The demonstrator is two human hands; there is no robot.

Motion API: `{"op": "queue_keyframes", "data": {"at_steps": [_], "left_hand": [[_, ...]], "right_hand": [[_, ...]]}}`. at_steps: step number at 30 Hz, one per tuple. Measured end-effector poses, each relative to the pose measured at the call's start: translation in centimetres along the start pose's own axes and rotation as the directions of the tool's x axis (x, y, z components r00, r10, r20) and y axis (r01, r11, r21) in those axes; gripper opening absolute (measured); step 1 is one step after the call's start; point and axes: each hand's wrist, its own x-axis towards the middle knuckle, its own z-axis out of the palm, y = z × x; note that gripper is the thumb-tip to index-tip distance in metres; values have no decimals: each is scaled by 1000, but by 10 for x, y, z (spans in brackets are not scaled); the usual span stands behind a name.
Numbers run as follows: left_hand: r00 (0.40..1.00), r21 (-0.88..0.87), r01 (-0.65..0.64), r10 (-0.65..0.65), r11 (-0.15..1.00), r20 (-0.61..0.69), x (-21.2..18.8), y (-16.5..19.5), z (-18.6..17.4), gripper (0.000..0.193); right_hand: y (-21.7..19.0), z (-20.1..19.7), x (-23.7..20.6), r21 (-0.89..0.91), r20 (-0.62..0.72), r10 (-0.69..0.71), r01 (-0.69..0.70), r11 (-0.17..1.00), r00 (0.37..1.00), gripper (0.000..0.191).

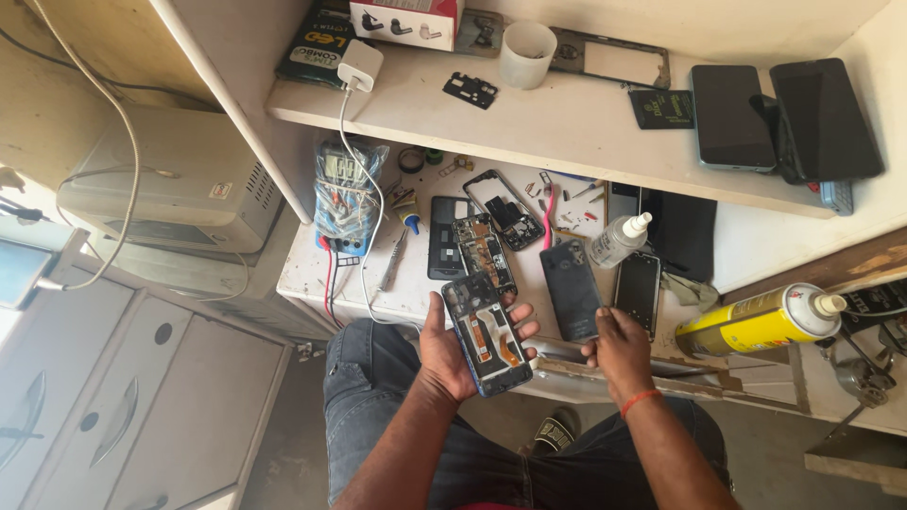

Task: The person sits at a repair bench and works on a disassembled smartphone. They separate the back cover and frame, apply adhesive from a small glue bottle along the phone's edge, press the cover into place, and then handle a small tool while working over the bench with scattered phone parts.

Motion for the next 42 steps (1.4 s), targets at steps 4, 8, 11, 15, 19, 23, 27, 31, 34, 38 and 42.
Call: {"op": "queue_keyframes", "data": {"at_steps": [4,8,11,15,19,23,27,31,34,38,42], "left_hand": [[1000,76,-4,4,997,-5,-4,2,1,87],[998,236,-25,11,971,63,-3,7,-4,76],[1000,241,-2,1,971,3,1,7,-7,74],[993,192,47,-24,980,-117,6,5,-12,62],[996,220,92,-85,971,-40,6,3,-21,51],[972,235,141,-89,962,-219,12,-1,-28,46],[962,343,151,-59,927,-266,11,3,-29,47],[944,412,165,-22,896,-330,9,6,-27,45],[958,396,124,-7,910,-286,12,4,-23,46],[956,433,135,-1,891,-294,12,7,-17,45],[962,479,102,36,872,-270,12,8,-12,45]], "right_hand": [[-10,6,14,-27,-30,56,-57,998,998,27],[-13,6,20,115,5,-71,70,991,997,34],[-14,4,12,-62,-45,-208,205,977,977,41],[-21,5,-24,-243,76,-519,521,818,851,40],[-31,22,-63,-211,344,-715,792,573,609,35],[-37,33,-71,-215,488,-621,774,596,614,31],[-31,38,-54,-206,538,-434,612,764,722,22],[-24,33,-41,-149,606,-34,155,977,795,29],[-25,30,-39,-258,581,182,-32,966,793,29],[-27,31,-43,-276,547,316,-189,942,775,31],[-23,32,-47,-185,542,334,-277,943,772,25]]}}
